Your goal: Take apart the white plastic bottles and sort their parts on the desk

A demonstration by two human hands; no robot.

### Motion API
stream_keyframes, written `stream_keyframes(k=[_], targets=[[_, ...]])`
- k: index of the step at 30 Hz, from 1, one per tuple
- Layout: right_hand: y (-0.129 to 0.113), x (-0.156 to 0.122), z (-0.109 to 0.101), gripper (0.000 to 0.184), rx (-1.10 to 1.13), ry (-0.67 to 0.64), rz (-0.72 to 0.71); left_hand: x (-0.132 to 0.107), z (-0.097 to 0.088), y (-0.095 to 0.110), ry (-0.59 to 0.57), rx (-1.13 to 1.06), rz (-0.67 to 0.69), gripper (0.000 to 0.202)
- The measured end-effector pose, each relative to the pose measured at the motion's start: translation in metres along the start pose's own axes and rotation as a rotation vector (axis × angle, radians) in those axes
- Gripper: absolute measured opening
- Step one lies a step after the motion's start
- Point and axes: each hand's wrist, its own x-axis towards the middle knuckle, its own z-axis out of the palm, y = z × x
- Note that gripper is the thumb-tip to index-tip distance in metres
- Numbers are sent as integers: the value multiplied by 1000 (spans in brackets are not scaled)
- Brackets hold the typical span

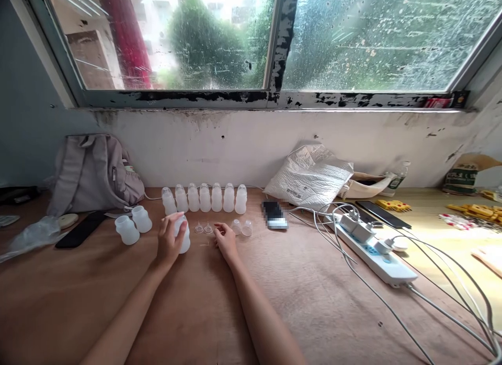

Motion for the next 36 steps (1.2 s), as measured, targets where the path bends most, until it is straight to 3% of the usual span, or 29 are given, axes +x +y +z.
stream_keyframes(k=[5,9,11,15,17,20,24,31,36], targets=[[0,-2,0,25,3,4,-4,-19,18,3,-68,-151,-93,26],[0,-1,0,25,26,6,1,-29,29,-3,-90,-348,-371,51],[-1,-1,1,25,45,3,9,-32,34,-5,-176,-391,-524,62],[-11,-4,1,30,92,-5,32,-32,31,0,-405,-579,-772,47],[-21,-8,2,36,182,-51,57,-30,26,7,-524,-754,-828,40],[-41,-16,2,38,409,-220,117,-30,19,19,-691,-934,-854,35],[-58,-25,2,34,459,-349,199,-34,17,30,-872,-1148,-983,28],[-59,-26,6,29,502,-230,249,-33,17,30,-905,-1285,-1147,28],[-62,-30,10,29,518,-226,244,-36,17,23,-944,-1501,-1188,30]])
